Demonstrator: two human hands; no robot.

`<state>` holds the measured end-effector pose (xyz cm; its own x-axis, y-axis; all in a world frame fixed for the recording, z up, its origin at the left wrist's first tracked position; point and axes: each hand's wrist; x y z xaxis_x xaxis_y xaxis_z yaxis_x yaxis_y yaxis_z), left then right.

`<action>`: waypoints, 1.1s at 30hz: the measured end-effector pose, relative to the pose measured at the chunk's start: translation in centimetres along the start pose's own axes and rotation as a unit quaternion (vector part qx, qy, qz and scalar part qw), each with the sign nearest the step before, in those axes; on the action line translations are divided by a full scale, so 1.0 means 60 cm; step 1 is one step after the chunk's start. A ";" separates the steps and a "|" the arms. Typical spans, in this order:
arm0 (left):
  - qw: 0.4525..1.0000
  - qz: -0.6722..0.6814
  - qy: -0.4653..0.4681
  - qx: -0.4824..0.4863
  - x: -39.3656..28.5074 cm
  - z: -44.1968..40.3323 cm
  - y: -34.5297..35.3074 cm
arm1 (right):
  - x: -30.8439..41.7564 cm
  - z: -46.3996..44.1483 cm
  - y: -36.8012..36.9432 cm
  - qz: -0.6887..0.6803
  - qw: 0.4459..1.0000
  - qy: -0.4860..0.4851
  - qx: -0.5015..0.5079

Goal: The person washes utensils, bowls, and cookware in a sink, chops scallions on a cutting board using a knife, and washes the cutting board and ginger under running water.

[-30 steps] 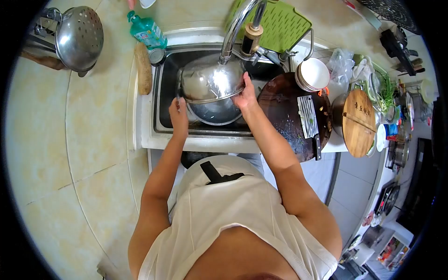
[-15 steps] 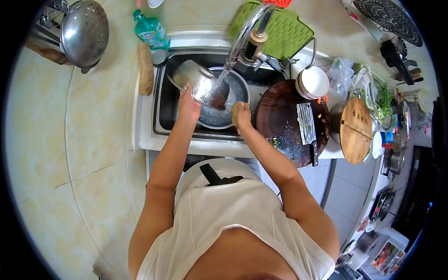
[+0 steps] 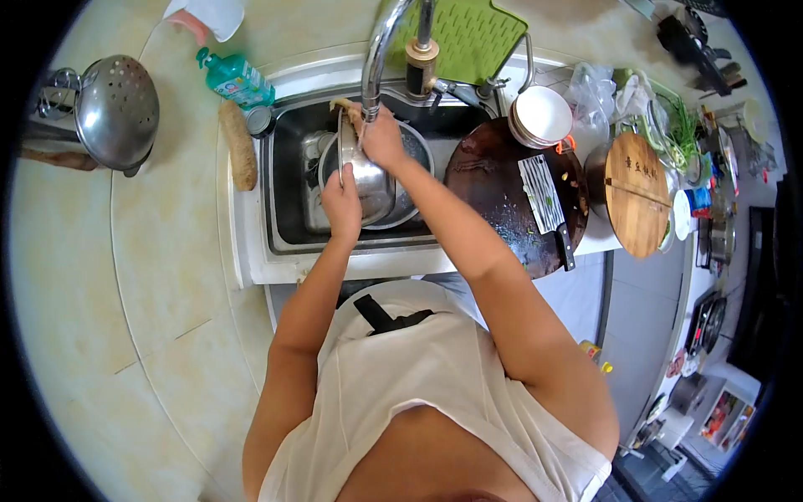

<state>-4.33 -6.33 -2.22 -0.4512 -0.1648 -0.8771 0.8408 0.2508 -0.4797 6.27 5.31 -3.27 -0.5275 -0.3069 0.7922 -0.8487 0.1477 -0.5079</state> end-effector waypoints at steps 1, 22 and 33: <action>1.000 -0.008 0.013 -0.022 0.004 -0.003 -0.002 | -0.017 -0.008 0.004 -0.019 1.000 -0.004 -0.021; 0.952 0.304 -0.026 -0.033 -0.007 -0.008 -0.096 | -0.132 0.000 -0.019 -0.277 0.905 0.320 0.039; 0.890 0.436 -0.049 -0.127 -0.016 -0.074 -0.065 | -0.070 0.157 0.034 -0.436 0.680 0.589 0.027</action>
Point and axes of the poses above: each hand's wrist, its own z-axis away from the middle knuckle, its own y-axis out of the palm, x = y × z, and after that the axes turned 2 degrees about y, right-handed
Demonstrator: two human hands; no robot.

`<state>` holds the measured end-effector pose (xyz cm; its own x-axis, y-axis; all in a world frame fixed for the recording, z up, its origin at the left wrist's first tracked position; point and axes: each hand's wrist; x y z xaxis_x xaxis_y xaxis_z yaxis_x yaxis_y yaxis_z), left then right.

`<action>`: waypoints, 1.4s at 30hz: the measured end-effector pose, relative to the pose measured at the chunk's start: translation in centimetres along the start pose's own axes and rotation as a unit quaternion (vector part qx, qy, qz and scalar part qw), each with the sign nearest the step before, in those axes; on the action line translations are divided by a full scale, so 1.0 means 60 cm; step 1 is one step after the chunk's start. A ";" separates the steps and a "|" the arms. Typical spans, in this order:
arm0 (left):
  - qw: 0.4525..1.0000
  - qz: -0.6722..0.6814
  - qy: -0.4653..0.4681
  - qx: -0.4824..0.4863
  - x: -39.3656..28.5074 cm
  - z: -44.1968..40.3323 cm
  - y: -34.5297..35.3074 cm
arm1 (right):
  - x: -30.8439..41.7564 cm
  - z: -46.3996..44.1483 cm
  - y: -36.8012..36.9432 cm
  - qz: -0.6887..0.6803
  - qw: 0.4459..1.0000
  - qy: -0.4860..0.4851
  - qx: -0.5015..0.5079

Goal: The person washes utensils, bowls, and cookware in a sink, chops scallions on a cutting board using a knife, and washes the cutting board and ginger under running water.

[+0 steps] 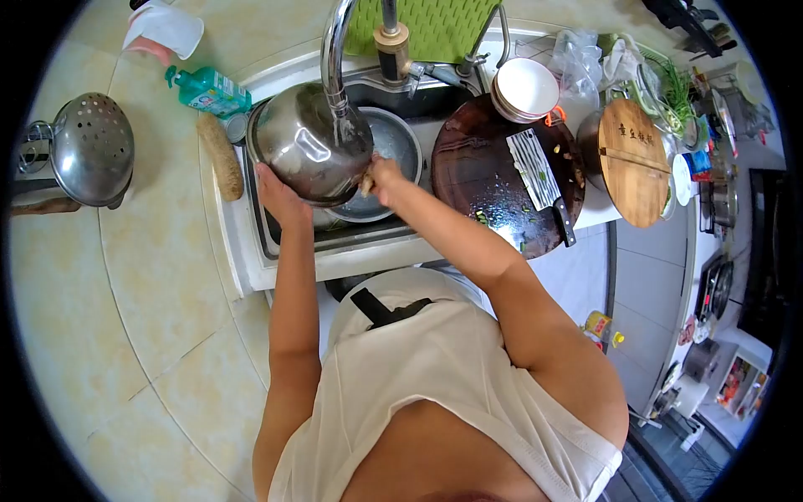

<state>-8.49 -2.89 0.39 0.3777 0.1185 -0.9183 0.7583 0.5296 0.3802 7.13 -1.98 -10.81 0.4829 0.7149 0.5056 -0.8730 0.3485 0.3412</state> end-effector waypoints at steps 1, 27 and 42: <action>1.000 -0.010 0.006 -0.007 0.014 -0.005 -0.002 | -0.013 0.017 0.016 -0.009 0.999 -0.037 -0.017; 0.929 -0.342 0.076 0.116 -0.056 0.097 0.051 | 0.026 -0.039 -0.065 0.531 0.805 -0.247 0.089; 0.869 -0.419 0.092 0.245 -0.056 0.087 0.014 | 0.314 0.164 -0.291 0.057 0.818 -0.316 -0.478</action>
Point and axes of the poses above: each hand's wrist, its own z-axis away from the middle knuckle, its own y-axis out of the palm, x = y × z, and after that the axes turned 2 degrees about y, right-handed
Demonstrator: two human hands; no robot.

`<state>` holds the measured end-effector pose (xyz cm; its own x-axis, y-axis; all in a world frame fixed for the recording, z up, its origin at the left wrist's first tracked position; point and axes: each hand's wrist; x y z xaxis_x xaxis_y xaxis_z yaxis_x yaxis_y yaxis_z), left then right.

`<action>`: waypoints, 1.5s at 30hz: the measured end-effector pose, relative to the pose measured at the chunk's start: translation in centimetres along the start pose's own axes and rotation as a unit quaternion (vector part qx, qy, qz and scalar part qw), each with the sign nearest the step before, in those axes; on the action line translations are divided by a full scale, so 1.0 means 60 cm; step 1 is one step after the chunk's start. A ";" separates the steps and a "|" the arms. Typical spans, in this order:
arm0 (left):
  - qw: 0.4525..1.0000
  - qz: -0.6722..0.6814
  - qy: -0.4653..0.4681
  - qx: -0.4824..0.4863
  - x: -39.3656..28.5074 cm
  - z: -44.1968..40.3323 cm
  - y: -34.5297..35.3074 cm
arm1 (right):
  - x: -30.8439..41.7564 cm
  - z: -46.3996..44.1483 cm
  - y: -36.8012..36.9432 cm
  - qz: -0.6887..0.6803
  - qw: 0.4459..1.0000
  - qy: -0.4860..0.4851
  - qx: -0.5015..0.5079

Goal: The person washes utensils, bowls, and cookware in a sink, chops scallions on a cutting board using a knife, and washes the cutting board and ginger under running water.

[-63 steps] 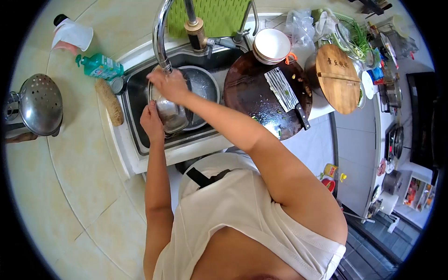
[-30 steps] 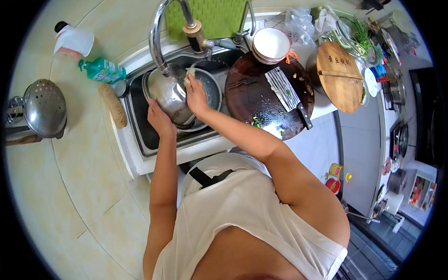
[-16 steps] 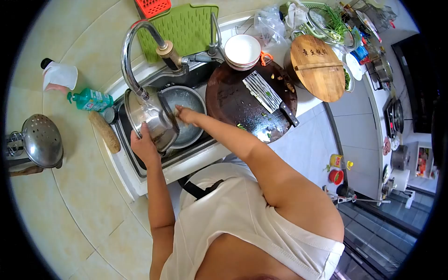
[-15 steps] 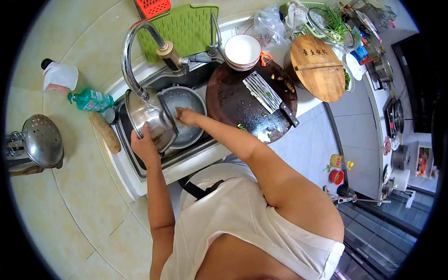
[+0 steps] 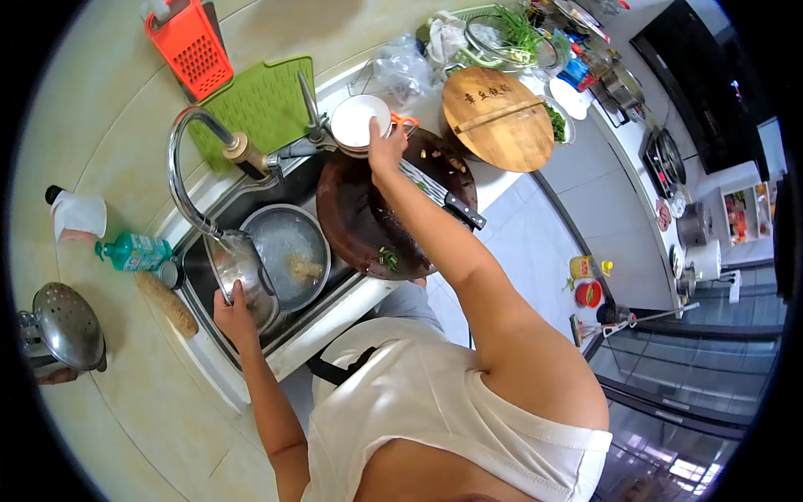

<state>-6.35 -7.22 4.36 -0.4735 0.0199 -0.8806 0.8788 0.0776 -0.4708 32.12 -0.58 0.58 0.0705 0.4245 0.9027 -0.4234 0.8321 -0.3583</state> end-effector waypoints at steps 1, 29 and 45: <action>1.000 0.010 0.018 0.004 0.001 -0.002 0.007 | 0.000 -0.019 0.004 0.053 0.998 -0.013 0.025; 0.998 -0.026 -0.042 -0.029 0.069 -0.002 -0.070 | -0.196 0.165 0.085 -0.389 0.512 0.310 0.700; 0.967 0.178 -0.139 -0.118 0.060 0.014 -0.121 | -0.187 0.355 0.121 -0.417 0.244 0.551 0.680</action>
Point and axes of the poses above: each hand's wrist, its own z-axis away from the middle knuckle, its own y-axis out of the palm, x = y × z, and after that the axes turned 2 degrees about y, right-handed
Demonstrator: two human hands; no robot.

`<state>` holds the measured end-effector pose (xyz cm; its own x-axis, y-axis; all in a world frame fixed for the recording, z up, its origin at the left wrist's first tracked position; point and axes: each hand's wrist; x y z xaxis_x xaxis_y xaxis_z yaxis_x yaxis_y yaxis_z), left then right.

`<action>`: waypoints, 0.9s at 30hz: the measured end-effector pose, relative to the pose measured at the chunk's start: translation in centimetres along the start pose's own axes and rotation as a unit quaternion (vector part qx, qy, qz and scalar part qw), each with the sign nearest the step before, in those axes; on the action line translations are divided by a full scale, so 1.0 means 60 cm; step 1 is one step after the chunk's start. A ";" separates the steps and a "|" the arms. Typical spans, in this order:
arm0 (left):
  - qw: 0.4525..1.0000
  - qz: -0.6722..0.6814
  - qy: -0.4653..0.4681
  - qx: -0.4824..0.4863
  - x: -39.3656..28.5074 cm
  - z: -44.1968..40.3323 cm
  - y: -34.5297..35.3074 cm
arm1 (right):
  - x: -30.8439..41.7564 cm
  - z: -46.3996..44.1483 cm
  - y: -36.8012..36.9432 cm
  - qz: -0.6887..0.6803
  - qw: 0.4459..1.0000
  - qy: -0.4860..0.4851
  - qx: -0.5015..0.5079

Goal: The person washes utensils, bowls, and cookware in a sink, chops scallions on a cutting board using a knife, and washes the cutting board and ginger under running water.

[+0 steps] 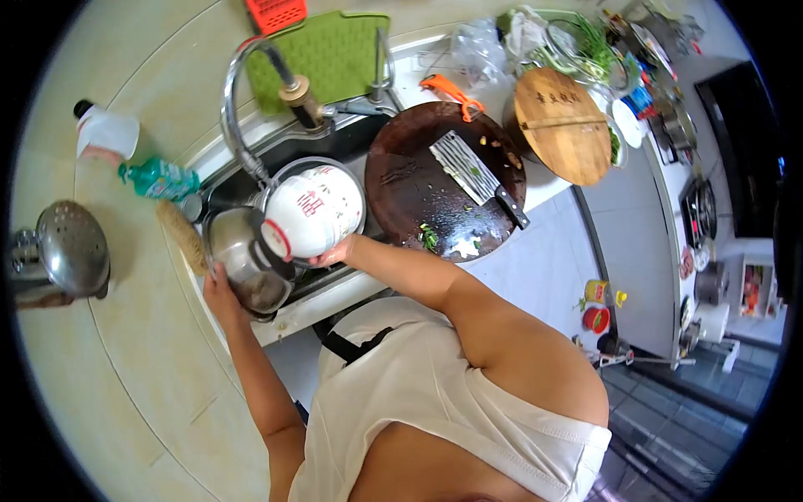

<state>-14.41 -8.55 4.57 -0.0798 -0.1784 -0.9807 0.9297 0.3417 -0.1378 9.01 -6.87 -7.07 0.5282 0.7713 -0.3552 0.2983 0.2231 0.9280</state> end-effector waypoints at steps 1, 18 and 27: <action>1.000 -0.003 -0.010 -0.006 -0.001 -0.005 -0.010 | -0.022 0.003 0.032 0.024 0.998 -0.050 -0.032; 0.931 0.322 -0.149 -0.085 0.020 0.004 -0.117 | -0.033 0.008 0.072 0.131 0.976 0.066 0.162; 0.992 -0.117 0.030 0.046 -0.086 0.194 -0.024 | -0.013 0.230 0.202 0.426 0.884 -0.126 -0.142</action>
<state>-11.15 -18.86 11.43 -0.3161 -0.1859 -0.9303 0.9117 0.2118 -0.3521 23.18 -13.01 2.90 0.6361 0.5820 0.5066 -0.4869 -0.2066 0.8487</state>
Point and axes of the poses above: each hand's wrist, its own z-axis away from the middle knuckle, its own y-axis out of the palm, x = y × z, and after that the axes turned 2 degrees about y, right-handed
